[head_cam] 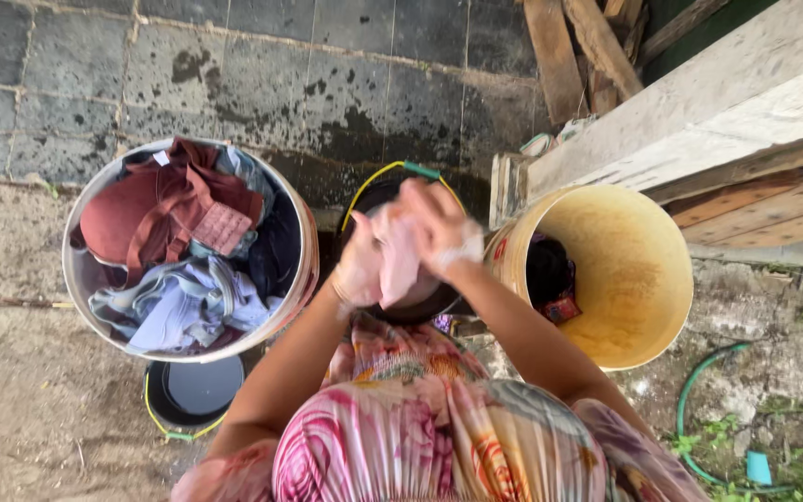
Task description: The person washes a garment by hand in a bucket of soapy water, scrubbing it with a brush and rinsing it.
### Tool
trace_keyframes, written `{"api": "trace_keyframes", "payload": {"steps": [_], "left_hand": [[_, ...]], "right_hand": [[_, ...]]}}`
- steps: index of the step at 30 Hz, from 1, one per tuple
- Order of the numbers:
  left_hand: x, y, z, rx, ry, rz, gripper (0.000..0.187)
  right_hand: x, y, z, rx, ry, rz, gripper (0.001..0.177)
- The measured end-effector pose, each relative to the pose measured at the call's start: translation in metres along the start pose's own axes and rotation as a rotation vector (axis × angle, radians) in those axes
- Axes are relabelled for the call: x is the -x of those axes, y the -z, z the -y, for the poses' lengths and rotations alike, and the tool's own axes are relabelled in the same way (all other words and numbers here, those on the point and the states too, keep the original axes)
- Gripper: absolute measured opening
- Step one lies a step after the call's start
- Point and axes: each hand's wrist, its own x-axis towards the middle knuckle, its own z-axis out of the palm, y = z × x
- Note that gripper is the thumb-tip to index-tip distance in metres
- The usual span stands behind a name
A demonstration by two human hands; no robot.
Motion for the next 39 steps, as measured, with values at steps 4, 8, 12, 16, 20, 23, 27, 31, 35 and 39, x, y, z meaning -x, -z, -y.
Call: {"api": "trace_keyframes", "payload": {"steps": [4,8,12,16,20,23,27,31,35,39], "left_hand": [[0.002,0.008,-0.021,0.201,0.151,0.599,0.119],[-0.009,-0.002,-0.026,-0.130,0.167,0.128,0.123],[-0.013,0.009,0.013,-0.356,-0.024,-0.042,0.119],[-0.008,0.011,-0.017,-0.010,0.092,0.327,0.117],[-0.007,-0.006,-0.015,-0.140,0.021,-0.104,0.125],[0.001,-0.011,-0.014,0.089,0.120,0.184,0.125],[0.002,-0.017,-0.033,0.050,0.130,0.265,0.130],[0.003,-0.015,-0.024,0.101,0.089,0.127,0.127],[0.003,-0.027,-0.032,0.146,0.116,0.386,0.124],[0.004,-0.046,-0.038,0.129,-0.015,0.080,0.131]], "right_hand": [[0.013,0.007,0.019,0.061,-0.390,0.098,0.057],[0.021,0.001,0.062,0.162,-0.008,-0.005,0.055],[-0.009,0.019,0.039,0.139,-0.461,0.040,0.051],[0.004,0.022,0.069,0.098,-0.304,-0.061,0.050],[0.011,0.015,0.065,0.262,0.082,-0.080,0.056],[0.000,0.017,0.024,0.120,-0.132,-0.144,0.051],[0.019,0.017,0.043,0.135,-0.077,-0.045,0.063],[0.028,0.012,0.063,0.291,0.217,-0.040,0.051],[0.019,0.011,-0.012,0.177,-0.080,-0.127,0.044],[0.051,-0.010,-0.083,-0.212,-0.409,-0.230,0.041]]}}
